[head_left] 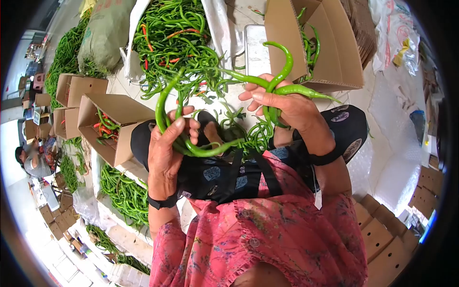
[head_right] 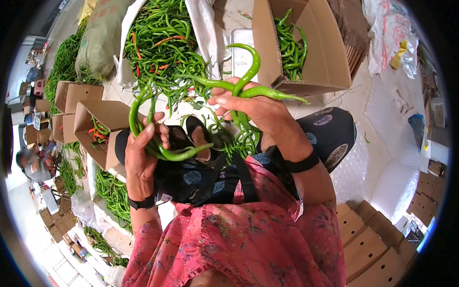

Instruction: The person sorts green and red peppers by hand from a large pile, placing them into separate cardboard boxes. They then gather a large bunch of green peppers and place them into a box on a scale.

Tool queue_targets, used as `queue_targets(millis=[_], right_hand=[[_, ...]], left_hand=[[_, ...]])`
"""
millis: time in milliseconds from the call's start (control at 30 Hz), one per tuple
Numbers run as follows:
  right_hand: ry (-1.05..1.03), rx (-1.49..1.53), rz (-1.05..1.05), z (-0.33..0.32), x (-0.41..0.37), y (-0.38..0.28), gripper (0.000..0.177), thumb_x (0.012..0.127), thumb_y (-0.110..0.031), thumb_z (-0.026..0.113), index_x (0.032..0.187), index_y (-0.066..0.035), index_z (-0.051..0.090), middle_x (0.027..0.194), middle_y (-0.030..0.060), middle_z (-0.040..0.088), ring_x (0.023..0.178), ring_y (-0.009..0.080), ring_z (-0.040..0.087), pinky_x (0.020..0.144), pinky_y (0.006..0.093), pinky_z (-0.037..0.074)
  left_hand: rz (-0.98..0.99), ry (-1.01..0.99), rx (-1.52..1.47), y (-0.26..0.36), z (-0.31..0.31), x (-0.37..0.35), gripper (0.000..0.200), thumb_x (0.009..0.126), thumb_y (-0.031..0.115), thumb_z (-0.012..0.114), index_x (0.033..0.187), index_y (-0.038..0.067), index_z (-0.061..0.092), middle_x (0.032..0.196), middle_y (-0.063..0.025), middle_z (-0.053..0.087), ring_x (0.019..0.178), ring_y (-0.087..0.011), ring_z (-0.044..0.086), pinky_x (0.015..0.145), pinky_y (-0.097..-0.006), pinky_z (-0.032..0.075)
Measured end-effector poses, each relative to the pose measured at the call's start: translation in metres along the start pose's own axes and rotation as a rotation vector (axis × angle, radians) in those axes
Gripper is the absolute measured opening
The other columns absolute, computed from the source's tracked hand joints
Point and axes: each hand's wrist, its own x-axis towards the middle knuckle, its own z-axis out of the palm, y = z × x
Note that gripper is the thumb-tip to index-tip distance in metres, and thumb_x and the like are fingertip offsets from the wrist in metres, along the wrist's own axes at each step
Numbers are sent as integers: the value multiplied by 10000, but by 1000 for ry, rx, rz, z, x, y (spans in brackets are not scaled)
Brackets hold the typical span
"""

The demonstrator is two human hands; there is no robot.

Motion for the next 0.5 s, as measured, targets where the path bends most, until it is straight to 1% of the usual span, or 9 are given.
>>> queue_targets(millis=[67, 133, 200, 233, 267, 300, 333, 400, 500], right_hand=[[16, 43, -3, 5, -2, -6, 581, 915, -207, 626, 1343, 102, 386, 1098, 148, 623, 831, 160, 612, 772, 296, 509], [-34, 44, -52, 6, -1, -7, 385, 950, -188, 560, 1248, 40, 473, 1075, 133, 625, 817, 121, 549, 757, 266, 482], [-12, 60, -43, 6, -3, -13, 414, 957, -179, 545, 1289, 49, 449, 1072, 129, 614, 814, 115, 542, 745, 266, 475], [-53, 128, -67, 5, -3, -18, 429, 957, -178, 542, 1306, 51, 442, 1080, 129, 606, 820, 115, 540, 749, 265, 474], [-96, 196, -91, 4, -3, -24, 444, 956, -176, 539, 1322, 52, 435, 1088, 129, 598, 825, 115, 537, 754, 264, 473], [-94, 218, -98, 3, -5, -32, 456, 947, -173, 543, 1323, 64, 440, 1106, 130, 584, 833, 115, 532, 761, 260, 468], [-99, 288, -123, -2, -4, -35, 466, 934, -172, 555, 1299, 98, 452, 1112, 142, 581, 835, 115, 533, 768, 251, 465], [-87, 473, -195, -16, 5, -42, 329, 927, -105, 579, 1184, 101, 573, 1025, 121, 641, 830, 144, 594, 757, 268, 494], [23, 584, -284, -27, 5, -66, 329, 906, -102, 590, 1147, 122, 576, 1043, 151, 654, 902, 195, 625, 820, 324, 506]], left_hand=[[-63, -74, 48, -6, -1, -2, 365, 919, 129, 585, 1218, -76, 538, 899, -129, 652, 741, -171, 622, 669, -279, 534], [-58, -90, 7, -8, 1, -2, 372, 909, 108, 587, 1230, -72, 532, 914, -137, 656, 742, -185, 631, 679, -292, 544], [-55, 17, -34, -6, 4, -2, 377, 906, 100, 590, 1239, -67, 529, 923, -145, 659, 749, -198, 640, 695, -301, 553], [-35, 5, -65, -8, 3, 0, 379, 905, 96, 593, 1242, -64, 525, 931, -152, 660, 760, -208, 647, 707, -307, 560], [-32, 21, -88, -10, 4, 2, 392, 907, 120, 599, 1248, -52, 512, 924, -146, 642, 745, -214, 638, 668, -316, 566], [-39, 5, -127, -11, 4, 2, 390, 912, 125, 597, 1251, -48, 512, 930, -146, 641, 760, -212, 636, 670, -316, 568], [-46, -11, -164, -12, 4, 3, 388, 918, 130, 594, 1254, -44, 511, 936, -145, 639, 775, -210, 634, 673, -316, 571], [-51, -31, -188, -15, 7, 5, 380, 916, 124, 595, 1244, -52, 514, 933, -151, 645, 767, -214, 641, 674, -317, 573], [-56, -33, -218, -19, 11, 8, 364, 916, 118, 594, 1226, -58, 519, 930, -158, 651, 756, -217, 649, 674, -318, 576]])
